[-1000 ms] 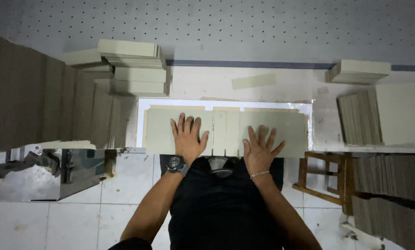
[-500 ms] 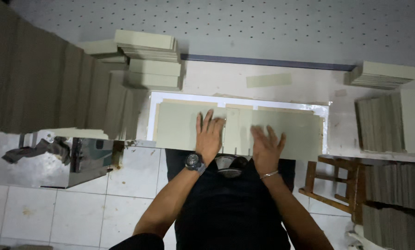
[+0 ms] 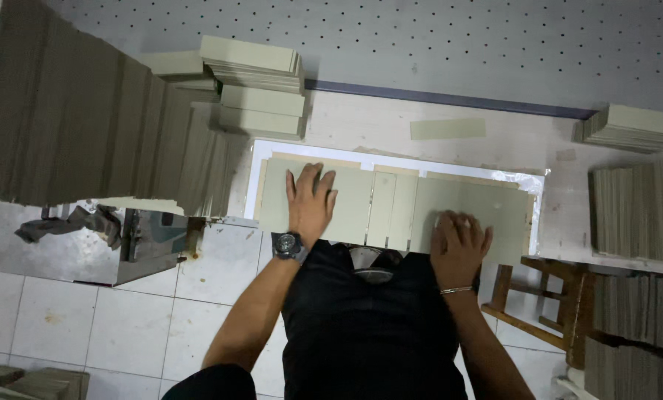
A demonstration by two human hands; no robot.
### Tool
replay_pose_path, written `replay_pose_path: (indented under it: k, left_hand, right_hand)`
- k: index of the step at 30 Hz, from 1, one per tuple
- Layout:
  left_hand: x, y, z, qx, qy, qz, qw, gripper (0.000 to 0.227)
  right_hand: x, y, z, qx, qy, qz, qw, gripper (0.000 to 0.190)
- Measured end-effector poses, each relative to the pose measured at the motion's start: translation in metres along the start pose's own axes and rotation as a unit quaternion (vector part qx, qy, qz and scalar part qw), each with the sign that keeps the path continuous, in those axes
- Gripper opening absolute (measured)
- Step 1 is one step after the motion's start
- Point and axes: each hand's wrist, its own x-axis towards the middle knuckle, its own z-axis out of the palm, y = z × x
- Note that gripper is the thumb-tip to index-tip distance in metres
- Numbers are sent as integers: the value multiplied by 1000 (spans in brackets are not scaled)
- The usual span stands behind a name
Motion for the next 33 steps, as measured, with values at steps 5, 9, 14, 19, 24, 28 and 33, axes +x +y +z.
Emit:
replay_pose_path:
  k: [5, 9, 14, 19, 24, 28, 33]
  left_hand:
    - [1, 4, 5, 0, -3, -9, 1000, 38]
    - [3, 5, 6, 2, -11, -11, 1000, 35]
    - [3, 8, 5, -1, 9, -12, 1000, 28]
    - [3, 8, 5, 17, 20, -7, 1000, 25]
    - [4, 7, 4, 18, 29, 0, 999, 25]
    - [3, 8, 4, 4, 34, -11, 999, 24]
    - [4, 7, 0, -14, 31, -8, 999, 24]
  right_hand:
    - [0, -7, 3, 4, 10, 5, 1000, 28]
    - [-3, -5, 10, 13, 6, -2, 1000, 19]
    - [0, -13, 5, 34, 3, 13, 999, 24]
    - [-2, -8, 12, 36, 11, 13, 999, 25]
    - [10, -15, 3, 79, -12, 7, 997, 35]
    - [11, -15, 3, 88, -23, -4, 996, 34]
    - [9, -14, 2, 134, -39, 1, 990, 35]
